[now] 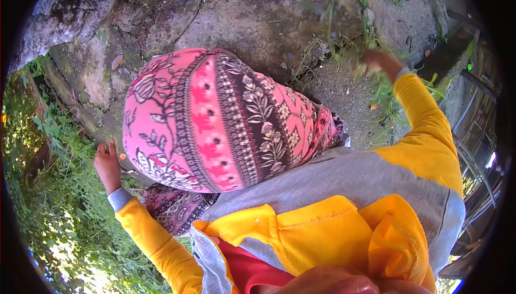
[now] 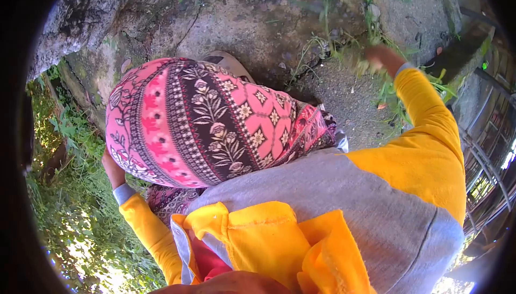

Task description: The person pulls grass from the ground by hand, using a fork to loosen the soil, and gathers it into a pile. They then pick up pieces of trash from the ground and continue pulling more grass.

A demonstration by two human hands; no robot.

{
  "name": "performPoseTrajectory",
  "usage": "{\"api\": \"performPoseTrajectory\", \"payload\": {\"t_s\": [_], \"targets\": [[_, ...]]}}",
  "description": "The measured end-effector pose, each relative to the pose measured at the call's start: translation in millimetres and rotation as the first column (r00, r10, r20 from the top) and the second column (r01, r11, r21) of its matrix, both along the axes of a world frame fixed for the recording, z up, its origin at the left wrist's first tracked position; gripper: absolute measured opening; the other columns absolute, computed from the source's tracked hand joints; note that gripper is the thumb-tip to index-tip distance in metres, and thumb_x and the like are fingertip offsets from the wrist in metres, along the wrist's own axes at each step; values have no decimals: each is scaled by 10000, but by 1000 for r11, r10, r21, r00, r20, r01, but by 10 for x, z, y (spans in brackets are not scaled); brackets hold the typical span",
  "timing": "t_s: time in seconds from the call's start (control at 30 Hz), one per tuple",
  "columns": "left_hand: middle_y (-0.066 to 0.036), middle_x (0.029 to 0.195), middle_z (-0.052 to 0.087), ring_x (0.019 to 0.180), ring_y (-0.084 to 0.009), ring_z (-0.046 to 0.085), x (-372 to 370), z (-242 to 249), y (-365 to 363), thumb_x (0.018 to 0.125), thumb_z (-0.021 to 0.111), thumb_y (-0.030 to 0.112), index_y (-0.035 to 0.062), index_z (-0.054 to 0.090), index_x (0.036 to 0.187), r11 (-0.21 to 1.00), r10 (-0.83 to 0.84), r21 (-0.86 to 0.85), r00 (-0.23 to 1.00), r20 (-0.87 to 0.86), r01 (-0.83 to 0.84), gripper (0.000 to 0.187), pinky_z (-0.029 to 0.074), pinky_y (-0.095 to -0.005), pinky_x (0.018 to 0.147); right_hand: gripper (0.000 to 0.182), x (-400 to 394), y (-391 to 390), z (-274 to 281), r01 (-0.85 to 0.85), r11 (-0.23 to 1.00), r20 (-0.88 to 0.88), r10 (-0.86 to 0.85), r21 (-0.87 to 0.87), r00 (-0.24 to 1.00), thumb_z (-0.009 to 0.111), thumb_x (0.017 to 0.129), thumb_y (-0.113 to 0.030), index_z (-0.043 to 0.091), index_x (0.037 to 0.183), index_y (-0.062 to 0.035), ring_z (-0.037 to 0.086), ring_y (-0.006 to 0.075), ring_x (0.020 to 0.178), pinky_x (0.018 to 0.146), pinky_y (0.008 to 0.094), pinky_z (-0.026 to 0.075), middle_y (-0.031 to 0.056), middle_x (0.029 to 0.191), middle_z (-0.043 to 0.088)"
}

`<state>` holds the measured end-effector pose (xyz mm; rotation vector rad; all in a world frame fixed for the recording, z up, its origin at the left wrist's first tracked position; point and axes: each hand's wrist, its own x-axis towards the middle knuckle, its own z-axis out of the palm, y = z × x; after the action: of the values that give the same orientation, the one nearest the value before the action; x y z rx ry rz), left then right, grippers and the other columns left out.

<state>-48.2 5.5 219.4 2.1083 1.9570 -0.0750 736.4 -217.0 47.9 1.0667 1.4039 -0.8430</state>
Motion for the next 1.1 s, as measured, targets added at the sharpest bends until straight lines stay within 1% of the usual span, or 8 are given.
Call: {"api": "performPoseTrajectory", "payload": {"t_s": [0.07,0.13,0.37,0.47,0.6,0.73,0.97,1.1], "targets": [[-186,537,449,465,-271,398,-83,-26,-32,825,535,323,-20,469,681,997,-57,47,998,0,57,378,340,-392,474,227,-733,-185,194,183,979,49,-179,-88,983,572,776,-204,600,963,-80,575,280,891,744,370,474,124,950,602],[-213,599,494,506,-309,461,-87,1,-78,797,537,217,-23,478,710,999,-33,30,993,114,29,262,362,-394,494,176,-987,-485,-36,-45,999,-226,38,-28,973,518,786,-127,599,938,-91,584,268,853,719,370,480,108,910,607],[-199,695,575,643,-354,568,189,88,-247,716,569,130,-6,522,768,998,-50,52,968,246,38,153,427,-390,572,322,-1842,-109,135,294,805,-598,92,516,796,545,707,-92,569,1022,-153,583,220,765,612,336,478,69,958,532],[-197,723,588,669,-352,578,100,57,-277,720,567,126,7,546,810,1000,-4,-11,983,182,6,150,435,-384,586,416,-1863,53,191,411,709,-468,-128,573,874,517,710,-66,522,1112,-173,577,212,792,619,325,479,58,1069,467],[-196,753,598,696,-355,584,205,120,-320,743,537,109,24,563,837,999,-39,9,994,97,39,130,443,-380,606,468,-1602,160,128,331,492,-306,-132,805,943,453,745,-49,451,1196,-174,584,213,839,661,324,482,61,1215,400],[-203,648,539,543,-315,505,239,111,-262,787,527,173,-2,507,726,999,-3,-46,1000,-5,3,186,394,-376,518,398,-1291,229,-62,288,572,-43,-403,768,914,402,767,-74,442,1163,-78,590,276,838,675,381,474,159,1221,417],[-198,539,406,478,-321,337,256,54,-110,817,549,277,-20,416,644,998,-46,49,998,36,44,369,325,-400,468,227,-1201,219,-76,419,530,-132,-495,737,859,430,748,-128,581,899,-52,599,311,773,708,411,464,146,800,623],[-223,566,448,509,-374,409,336,78,-22,815,544,303,-24,449,674,997,-64,48,998,-17,65,368,355,-420,497,254,-1214,231,-56,432,479,-159,-509,764,846,427,748,-118,555,956,-50,584,323,830,736,405,458,154,900,606]]}}
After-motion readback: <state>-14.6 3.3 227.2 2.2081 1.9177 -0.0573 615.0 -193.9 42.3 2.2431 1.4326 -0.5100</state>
